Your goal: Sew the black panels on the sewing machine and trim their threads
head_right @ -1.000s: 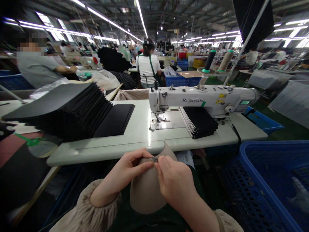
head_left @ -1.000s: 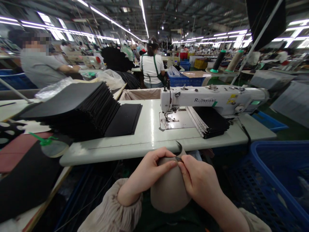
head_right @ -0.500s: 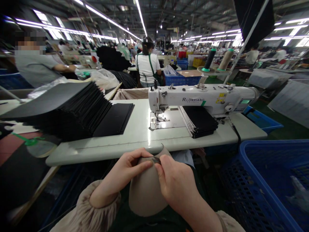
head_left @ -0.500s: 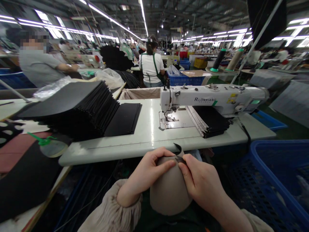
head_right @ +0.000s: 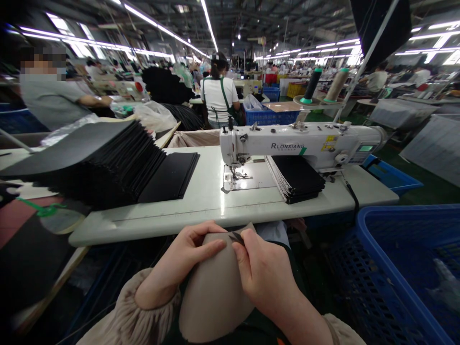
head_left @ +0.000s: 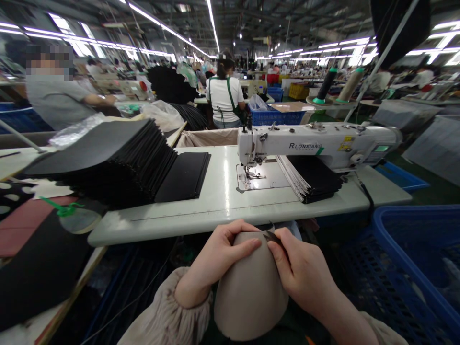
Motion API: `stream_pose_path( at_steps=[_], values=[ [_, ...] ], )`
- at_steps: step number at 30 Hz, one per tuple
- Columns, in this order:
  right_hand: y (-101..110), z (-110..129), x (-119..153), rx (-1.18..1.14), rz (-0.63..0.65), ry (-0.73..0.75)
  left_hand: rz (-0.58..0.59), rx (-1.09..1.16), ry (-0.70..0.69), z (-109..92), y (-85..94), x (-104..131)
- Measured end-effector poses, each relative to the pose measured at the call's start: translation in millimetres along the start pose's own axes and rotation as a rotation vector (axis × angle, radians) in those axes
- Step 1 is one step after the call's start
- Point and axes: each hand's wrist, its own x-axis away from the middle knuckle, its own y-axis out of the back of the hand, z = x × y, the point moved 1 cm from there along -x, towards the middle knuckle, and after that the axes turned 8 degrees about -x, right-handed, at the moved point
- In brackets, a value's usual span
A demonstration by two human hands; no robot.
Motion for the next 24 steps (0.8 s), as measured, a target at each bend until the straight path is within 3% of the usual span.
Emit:
stream_pose_path(
  at_steps=[17,24],
  values=[
    [-3,2,0,0.051,-0.041,0.047,0.008,-0.048,-0.060,0,-1.5,0],
    [-13,2,6,0.078,-0.168,0.020,0.012,-0.048,-0.069,-4,-2.2,-1]
  ],
)
